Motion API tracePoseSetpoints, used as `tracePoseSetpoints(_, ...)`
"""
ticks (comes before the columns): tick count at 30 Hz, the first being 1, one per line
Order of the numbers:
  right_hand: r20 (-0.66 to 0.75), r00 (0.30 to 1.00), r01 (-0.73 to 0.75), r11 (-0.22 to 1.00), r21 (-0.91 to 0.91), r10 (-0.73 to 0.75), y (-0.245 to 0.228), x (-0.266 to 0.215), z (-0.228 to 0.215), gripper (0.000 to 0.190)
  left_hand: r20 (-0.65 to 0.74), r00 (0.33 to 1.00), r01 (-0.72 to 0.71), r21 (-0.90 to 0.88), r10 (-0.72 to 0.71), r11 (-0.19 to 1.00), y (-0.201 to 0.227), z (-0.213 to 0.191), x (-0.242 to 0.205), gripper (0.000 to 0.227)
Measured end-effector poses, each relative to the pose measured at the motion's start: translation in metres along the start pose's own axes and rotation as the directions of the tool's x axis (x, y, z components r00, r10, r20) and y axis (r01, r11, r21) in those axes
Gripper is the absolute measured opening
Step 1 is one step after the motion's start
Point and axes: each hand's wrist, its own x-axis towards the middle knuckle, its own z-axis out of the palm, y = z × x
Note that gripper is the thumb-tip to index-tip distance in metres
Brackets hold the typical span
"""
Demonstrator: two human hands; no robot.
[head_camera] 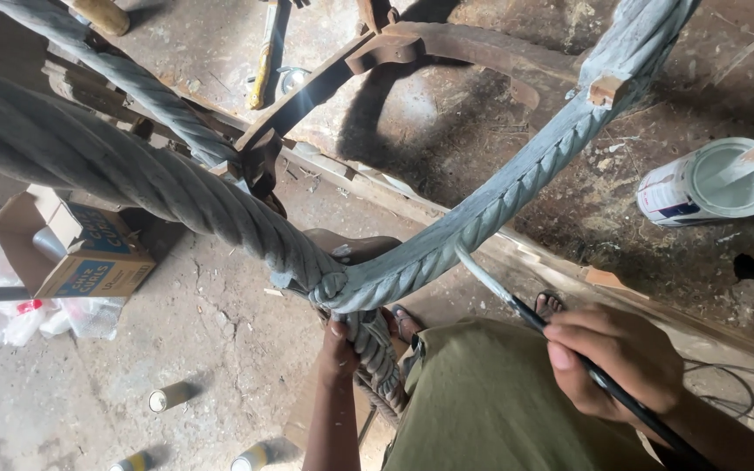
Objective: The person paints a thick, twisted rope with white paint using a paintbrush. They repeatedly dip the brush into a paint can and apply the paint to the rope, holding it steady with their left hand.
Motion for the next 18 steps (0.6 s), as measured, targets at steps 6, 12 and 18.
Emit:
tracePoseSetpoints(6, -0.06, 0.997, -0.044, 0.999, -0.015, 0.043, 0.0, 0.013, -0.003, 0.018, -0.047, 0.999, 0.014, 0.04, -0.012, 0.999, 0.0, 0.005, 0.001, 0.055)
tracePoseSetpoints(12, 0.093, 0.991, 0.082, 0.984, 0.158, -0.098, -0.007, 0.005, -0.005, 0.013, -0.051, 0.999, -0.01, 0.05, 0.013, 0.999, 0.003, 0.009, 0.004, 0.056)
tracePoseSetpoints(18, -0.026, 0.999, 0.02, 1.0, 0.004, -0.02, 0.006, 0.018, -0.005, 0.016, -0.067, 0.998, -0.013, 0.027, 0.015, 1.0, 0.004, 0.017, 0.006, 0.06)
